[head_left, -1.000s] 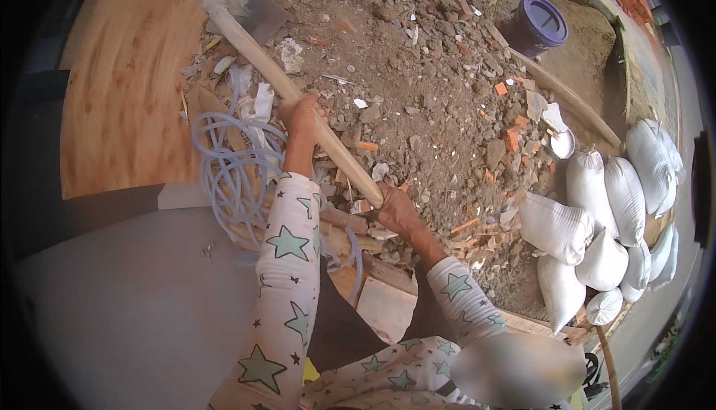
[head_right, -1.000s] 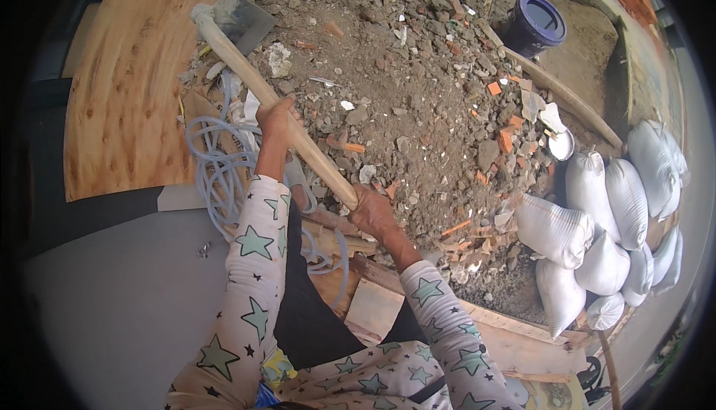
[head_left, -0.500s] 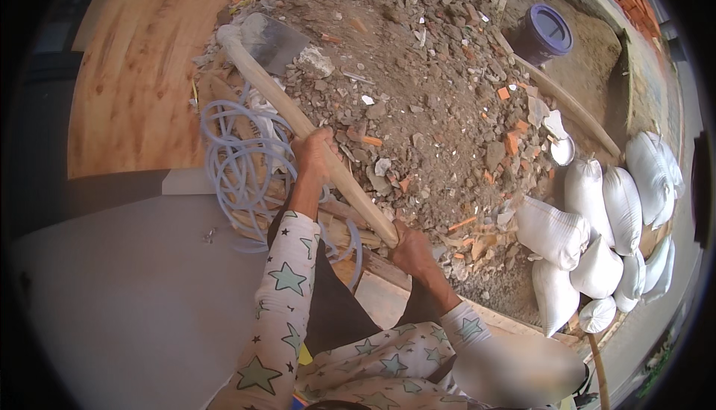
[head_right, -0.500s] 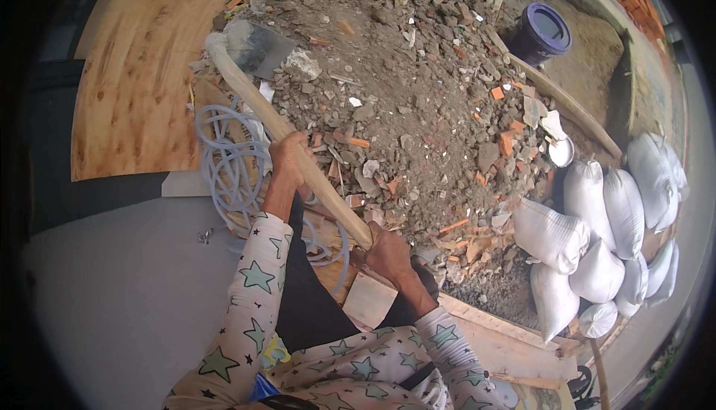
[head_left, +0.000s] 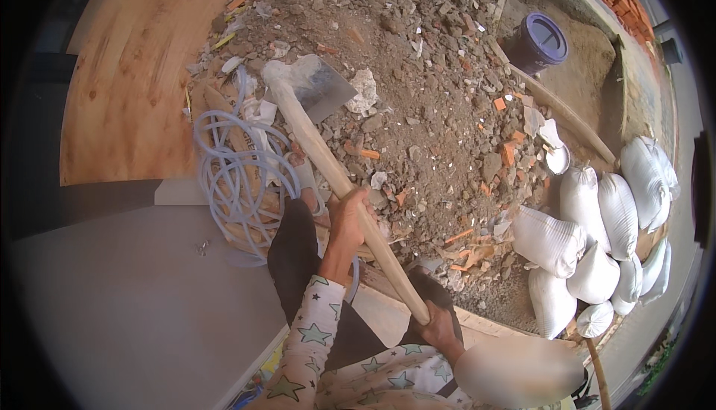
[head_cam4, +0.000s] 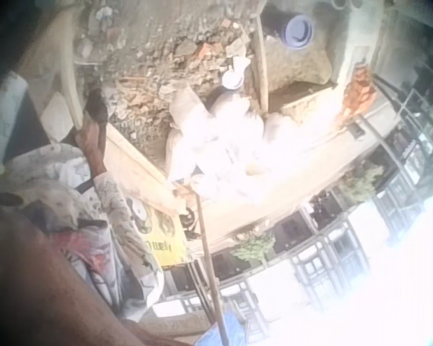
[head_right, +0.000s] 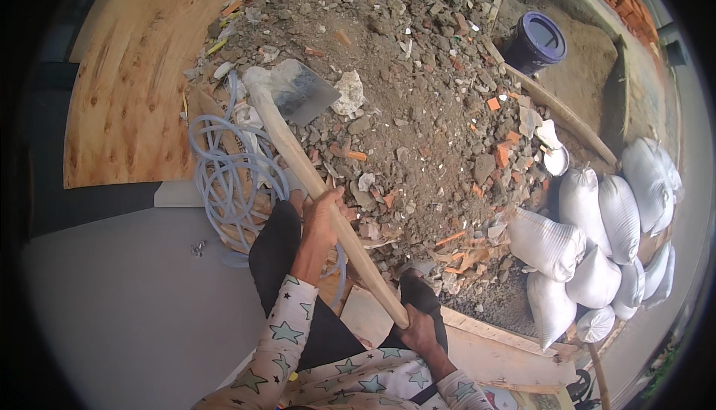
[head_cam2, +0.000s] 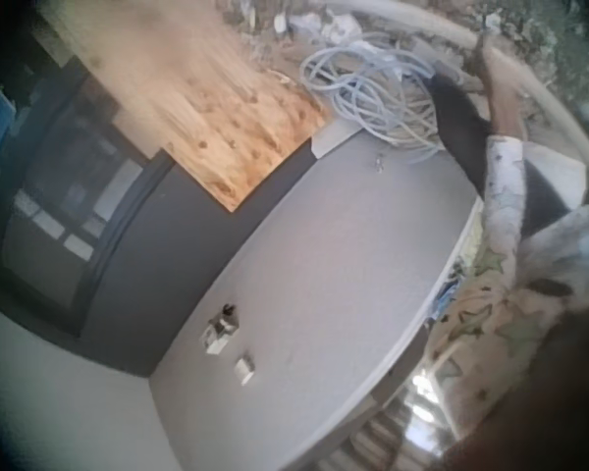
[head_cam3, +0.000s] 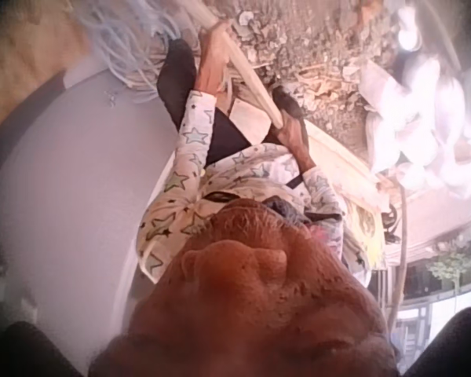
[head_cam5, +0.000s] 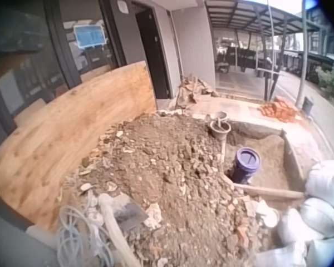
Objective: The person removes their slippers and stands barefoot on a pile of construction debris. They use a pickaxe to repeatedly strike and break up the rubble, which consists of broken bricks, concrete, and dirt. The person works on the pile for an extended period, occasionally shifting their position.
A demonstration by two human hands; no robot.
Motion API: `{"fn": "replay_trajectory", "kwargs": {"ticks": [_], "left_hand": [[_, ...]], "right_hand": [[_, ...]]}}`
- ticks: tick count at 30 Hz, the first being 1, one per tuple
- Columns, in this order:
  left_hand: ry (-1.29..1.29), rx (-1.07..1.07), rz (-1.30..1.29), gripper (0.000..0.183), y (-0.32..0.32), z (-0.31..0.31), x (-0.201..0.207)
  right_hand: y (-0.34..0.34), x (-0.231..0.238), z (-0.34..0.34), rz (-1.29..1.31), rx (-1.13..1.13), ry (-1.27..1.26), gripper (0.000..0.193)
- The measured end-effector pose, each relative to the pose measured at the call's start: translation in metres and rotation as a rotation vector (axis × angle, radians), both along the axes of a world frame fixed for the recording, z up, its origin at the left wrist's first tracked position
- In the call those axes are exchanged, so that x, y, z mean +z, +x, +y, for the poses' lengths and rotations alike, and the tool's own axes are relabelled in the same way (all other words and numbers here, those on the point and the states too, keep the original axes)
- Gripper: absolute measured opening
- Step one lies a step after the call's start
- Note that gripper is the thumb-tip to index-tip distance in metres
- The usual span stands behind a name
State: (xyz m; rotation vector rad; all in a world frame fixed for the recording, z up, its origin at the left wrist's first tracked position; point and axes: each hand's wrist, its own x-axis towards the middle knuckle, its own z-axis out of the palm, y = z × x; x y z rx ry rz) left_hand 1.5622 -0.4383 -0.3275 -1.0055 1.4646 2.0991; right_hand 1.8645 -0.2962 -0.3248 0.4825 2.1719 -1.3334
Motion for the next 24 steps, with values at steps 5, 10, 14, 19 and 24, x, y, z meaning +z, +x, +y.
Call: {"fn": "replay_trajectory", "kwargs": {"ticks": [5, 10, 14, 19, 24], "left_hand": [[-0.111, -0.089, 0.448, 0.031, -0.054, -0.004, 0.096], [-0.237, -0.126, 0.79, 0.046, -0.162, 0.0, 0.155], [-0.297, -0.161, 0.696, 0.04, -0.226, 0.007, 0.098], [-0.574, -0.211, 0.463, 0.038, -0.244, 0.019, -0.004], [-0.868, -0.409, 0.405, 0.042, -0.234, 0.048, -0.034]], "right_hand": [[-0.081, -0.02, -0.018, 0.191, 0.04, -0.041, 0.038], [-0.244, -0.008, -0.045, 0.405, -0.042, -0.189, 0.034], [-0.372, -0.01, -0.051, 0.412, -0.144, -0.287, 0.032], [-0.426, -0.048, -0.055, 0.313, -0.199, -0.335, 0.026], [-0.385, -0.041, -0.046, -0.013, -0.427, -0.65, 0.02]]}}
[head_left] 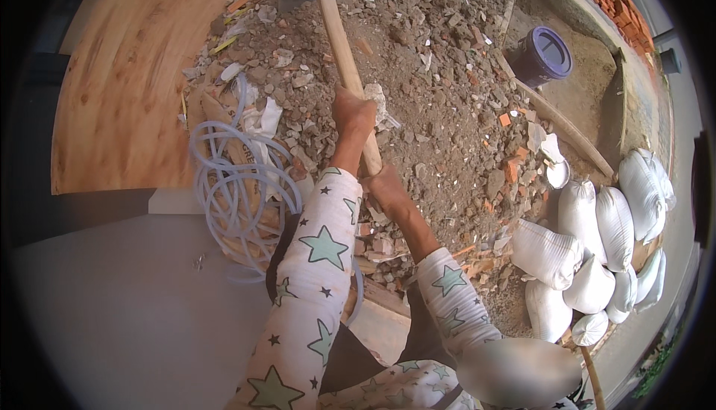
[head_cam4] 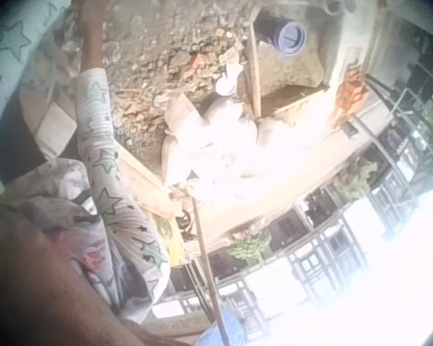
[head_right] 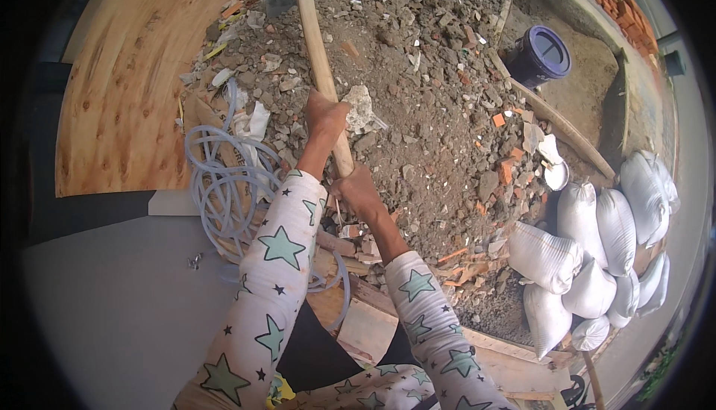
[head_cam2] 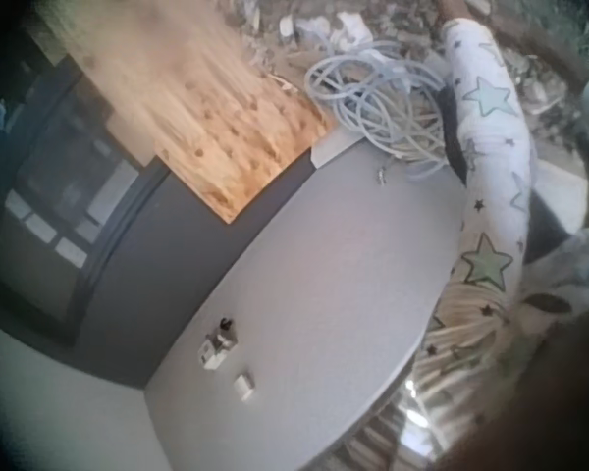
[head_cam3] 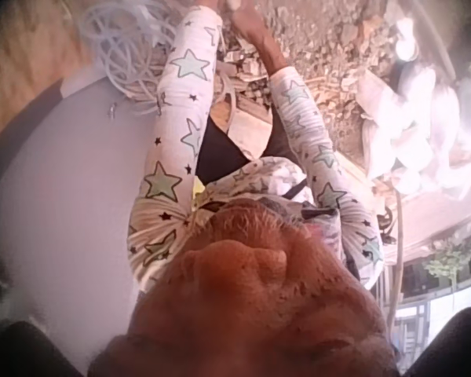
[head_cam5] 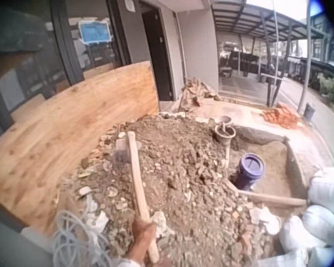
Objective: The person removes their slippers and stands barefoot on a pile of construction debris. They use a pickaxe to repeatedly strike and break up the rubble, which consists of broken bricks, concrete, and dirt. The person works on the pile for an extended period, occasionally shifting their position.
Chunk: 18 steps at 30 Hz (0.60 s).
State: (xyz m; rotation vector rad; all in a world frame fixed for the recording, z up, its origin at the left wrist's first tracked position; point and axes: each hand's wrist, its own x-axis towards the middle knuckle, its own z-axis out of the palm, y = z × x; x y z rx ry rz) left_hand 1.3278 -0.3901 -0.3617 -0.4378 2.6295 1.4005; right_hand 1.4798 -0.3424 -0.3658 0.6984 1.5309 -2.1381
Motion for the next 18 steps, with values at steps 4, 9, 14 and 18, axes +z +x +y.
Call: {"fn": "replay_trajectory", "kwargs": {"ticks": [4, 9, 14, 18], "left_hand": [[-0.077, -0.056, -0.092, 0.042, 0.016, 0.016, -0.011], [-0.004, -0.065, -0.097, 0.04, 0.023, 0.02, -0.036], [-0.112, -0.038, -0.026, 0.034, 0.025, 0.032, -0.074], [0.195, -0.012, -0.236, 0.031, 0.061, 0.054, -0.046]], "right_hand": [[0.038, 0.025, 0.015, -0.043, -0.07, -0.138, 0.021], [0.102, 0.005, 0.013, -0.092, -0.089, -0.166, 0.026], [0.179, -0.007, 0.027, -0.112, -0.037, 0.075, 0.019], [0.219, 0.017, 0.047, -0.216, -0.06, 0.09, 0.013]]}}
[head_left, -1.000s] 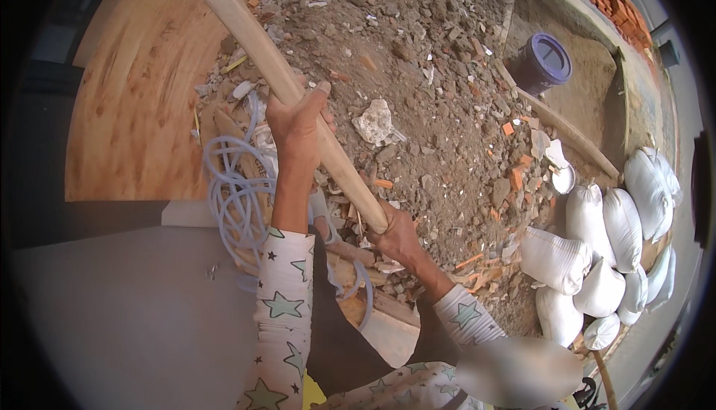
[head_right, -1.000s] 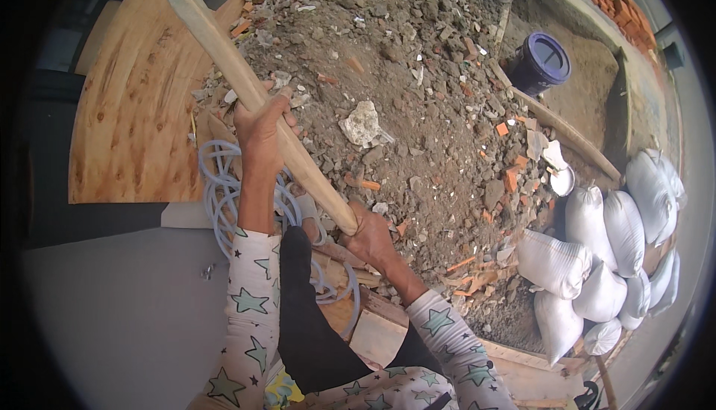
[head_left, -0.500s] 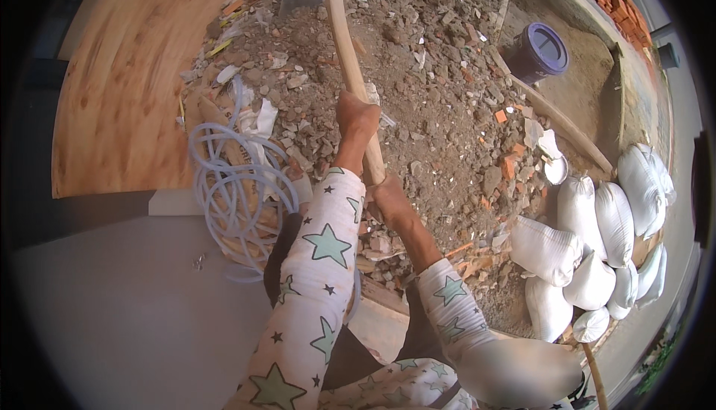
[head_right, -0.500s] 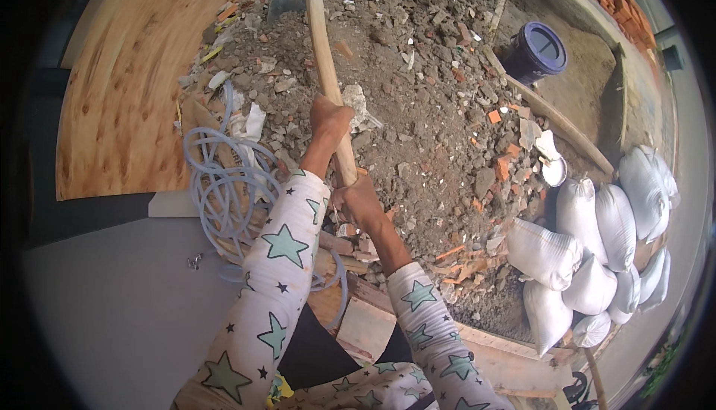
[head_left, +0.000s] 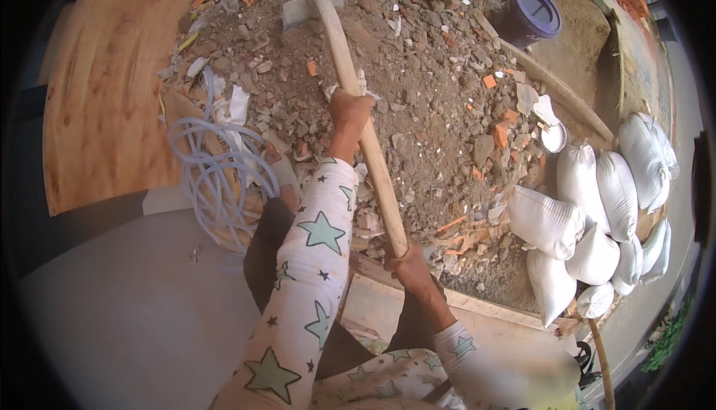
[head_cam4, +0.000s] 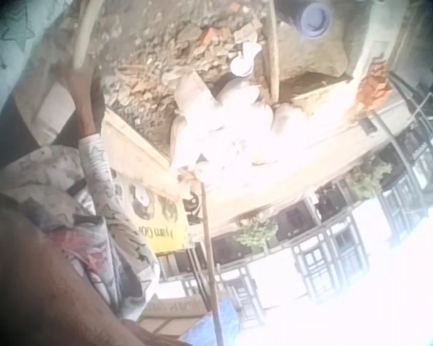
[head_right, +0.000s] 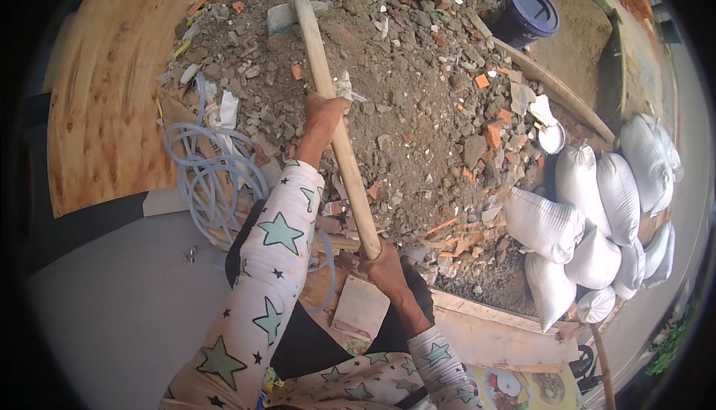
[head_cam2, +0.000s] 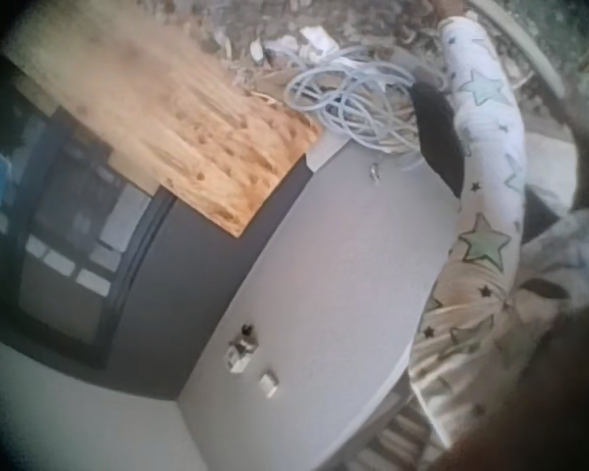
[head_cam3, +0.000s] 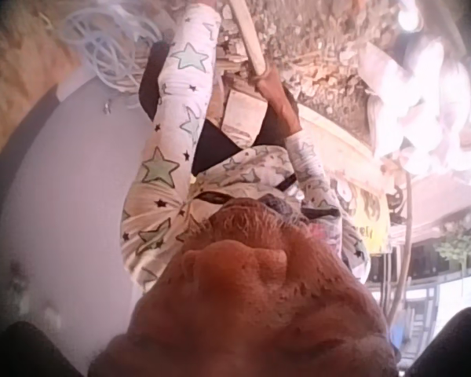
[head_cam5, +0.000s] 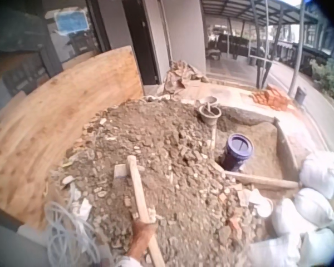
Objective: The person removes their slippers and stands barefoot on a pile of construction debris. They use a pickaxe to repeatedly strike and break up the rubble, which consists of broken bricks, concrete, and dirt. The person works on the pile for an extended period, occasionally shifting their position.
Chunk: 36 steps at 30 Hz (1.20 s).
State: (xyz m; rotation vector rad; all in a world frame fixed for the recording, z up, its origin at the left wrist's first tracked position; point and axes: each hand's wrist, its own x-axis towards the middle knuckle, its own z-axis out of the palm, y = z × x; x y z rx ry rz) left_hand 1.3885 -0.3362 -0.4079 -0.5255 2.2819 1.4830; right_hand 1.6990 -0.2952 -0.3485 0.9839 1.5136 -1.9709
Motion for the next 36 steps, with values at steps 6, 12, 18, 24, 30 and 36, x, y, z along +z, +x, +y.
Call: {"fn": "replay_trajectory", "kwargs": {"ticks": [6, 12, 18, 24, 30, 36], "left_hand": [[0.106, -0.03, -0.123, 0.03, 0.078, 0.024, 0.005], [0.24, 0.05, -0.328, 0.028, 0.184, 0.052, -0.025], [0.296, 0.118, -0.496, 0.018, 0.28, 0.076, -0.027], [0.395, 0.174, -0.701, 0.017, 0.318, 0.076, -0.014], [0.406, 0.179, -0.721, 0.026, 0.299, 0.075, -0.037], [0.277, 0.107, -0.593, 0.024, 0.28, 0.087, -0.049]], "right_hand": [[0.071, 0.027, 0.016, -0.105, -0.055, -0.159, 0.019], [0.159, 0.056, 0.063, -0.268, 0.004, -0.082, 0.019], [0.207, 0.107, 0.098, -0.318, 0.147, 0.122, 0.018], [0.241, 0.128, 0.106, -0.399, 0.257, 0.231, 0.025], [0.247, 0.115, 0.095, -0.424, 0.145, 0.073, 0.026], [0.269, 0.104, 0.086, -0.392, 0.035, 0.019, 0.026]]}}
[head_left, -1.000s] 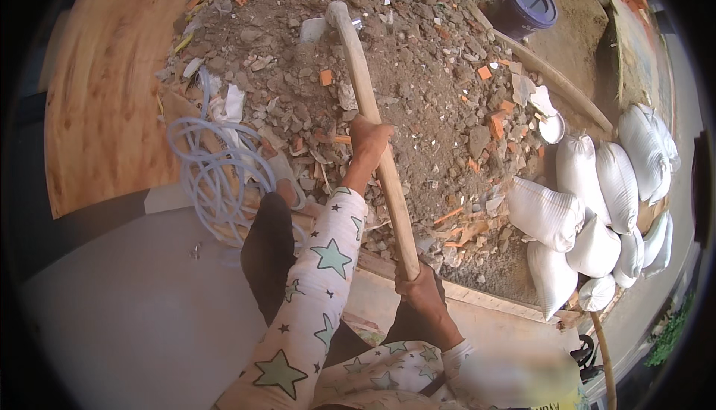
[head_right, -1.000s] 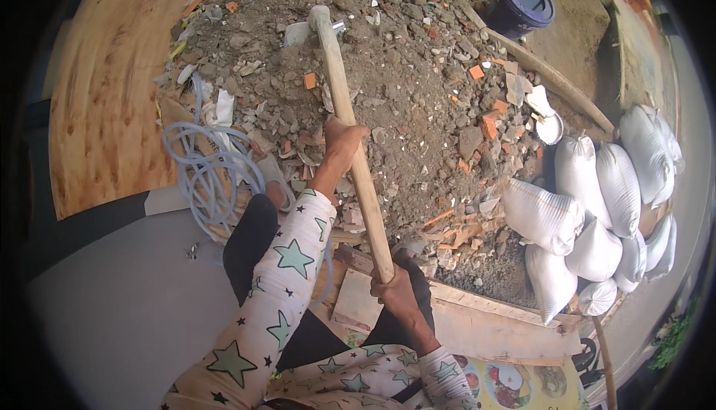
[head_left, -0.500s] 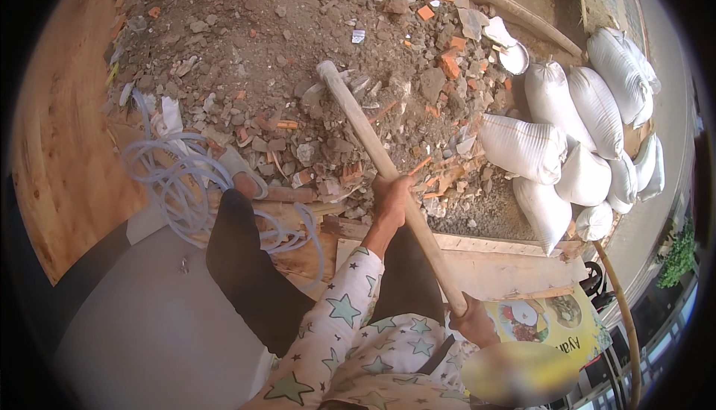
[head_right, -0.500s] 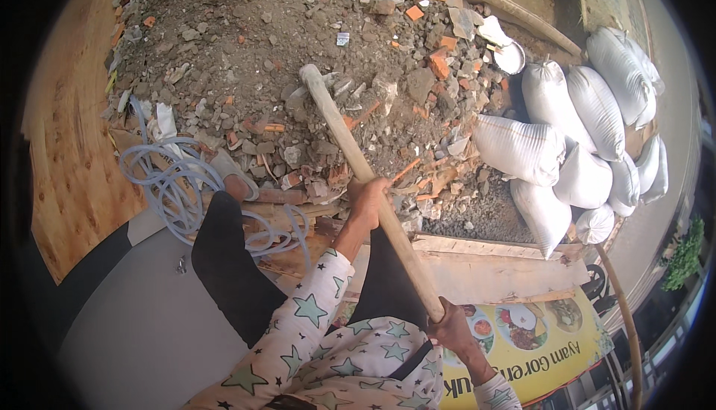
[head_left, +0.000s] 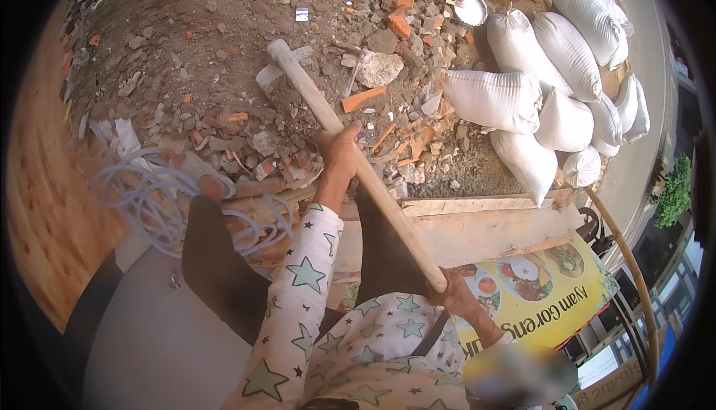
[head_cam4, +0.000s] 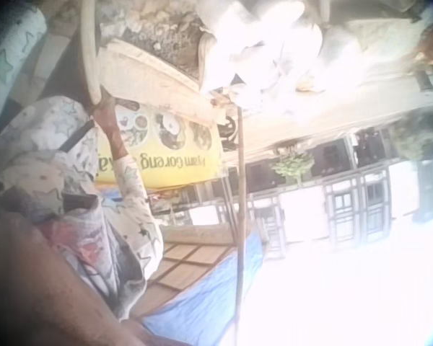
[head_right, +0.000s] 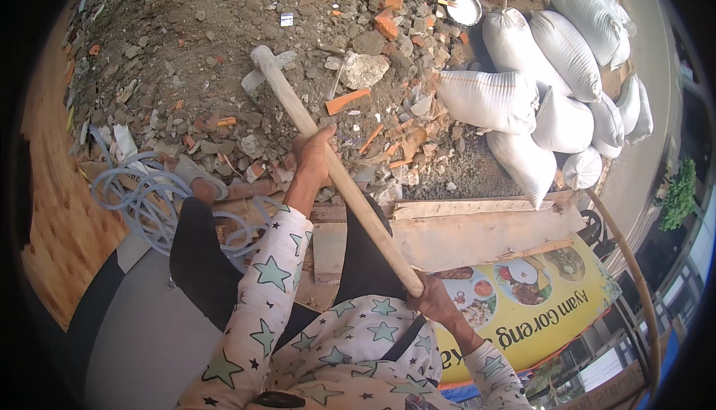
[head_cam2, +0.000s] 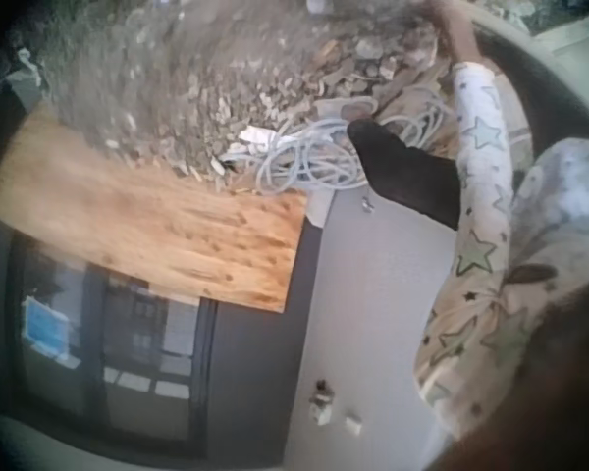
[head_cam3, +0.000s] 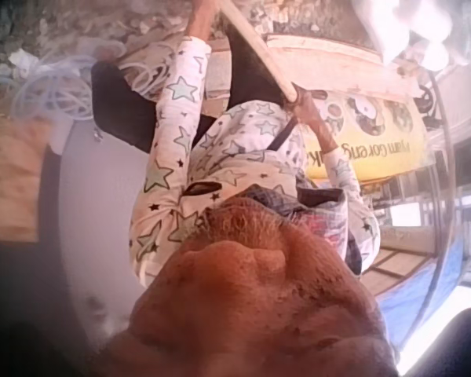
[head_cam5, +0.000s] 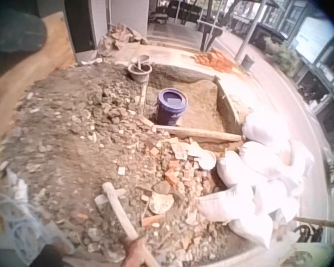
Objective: The person removes their slippers and stands barefoot on a pile of construction debris. They use a pickaxe to repeatedly strike and break up the rubble, which consists of broken bricks, concrete, and dirt. The person works on the pile for an extended period, occasionally shifting their position.
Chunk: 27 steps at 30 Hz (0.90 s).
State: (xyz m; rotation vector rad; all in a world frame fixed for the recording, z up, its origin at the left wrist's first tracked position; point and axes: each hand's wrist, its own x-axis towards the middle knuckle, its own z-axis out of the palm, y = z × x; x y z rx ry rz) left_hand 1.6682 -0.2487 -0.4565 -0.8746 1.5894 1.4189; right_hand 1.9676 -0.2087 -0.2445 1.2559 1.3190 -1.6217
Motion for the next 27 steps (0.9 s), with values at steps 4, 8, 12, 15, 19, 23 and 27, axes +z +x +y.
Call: {"fn": "replay_trajectory", "kwargs": {"ticks": [4, 8, 12, 15, 19, 23, 27], "left_hand": [[0.059, 0.015, 0.1, 0.021, 0.034, -0.005, -0.015], [0.116, 0.023, 0.006, 0.028, 0.076, -0.004, 0.004], [0.08, 0.011, -0.299, 0.03, 0.129, -0.014, 0.01], [0.178, 0.121, -0.277, 0.028, 0.137, -0.022, 0.031], [0.237, 0.213, -0.212, 0.025, 0.089, -0.021, 0.042], [0.357, 0.27, 0.189, 0.026, -0.028, -0.016, 0.078], [0.352, 0.124, 0.553, 0.037, -0.154, -0.015, 0.14]], "right_hand": [[0.049, -0.023, -0.008, 0.077, 0.11, 0.135, 0.031], [0.095, -0.015, -0.028, 0.025, 0.188, 0.3, 0.034], [0.154, -0.004, -0.027, -0.086, 0.441, 0.4, 0.036], [0.167, -0.007, -0.015, -0.086, 0.512, 0.453, 0.036], [0.126, -0.042, 0.001, 0.026, 0.517, 0.506, 0.033], [0.022, -0.109, 0.009, 0.278, 0.445, 0.532, 0.037], [-0.116, -0.152, 0.003, 0.611, 0.327, 0.549, 0.032]]}}
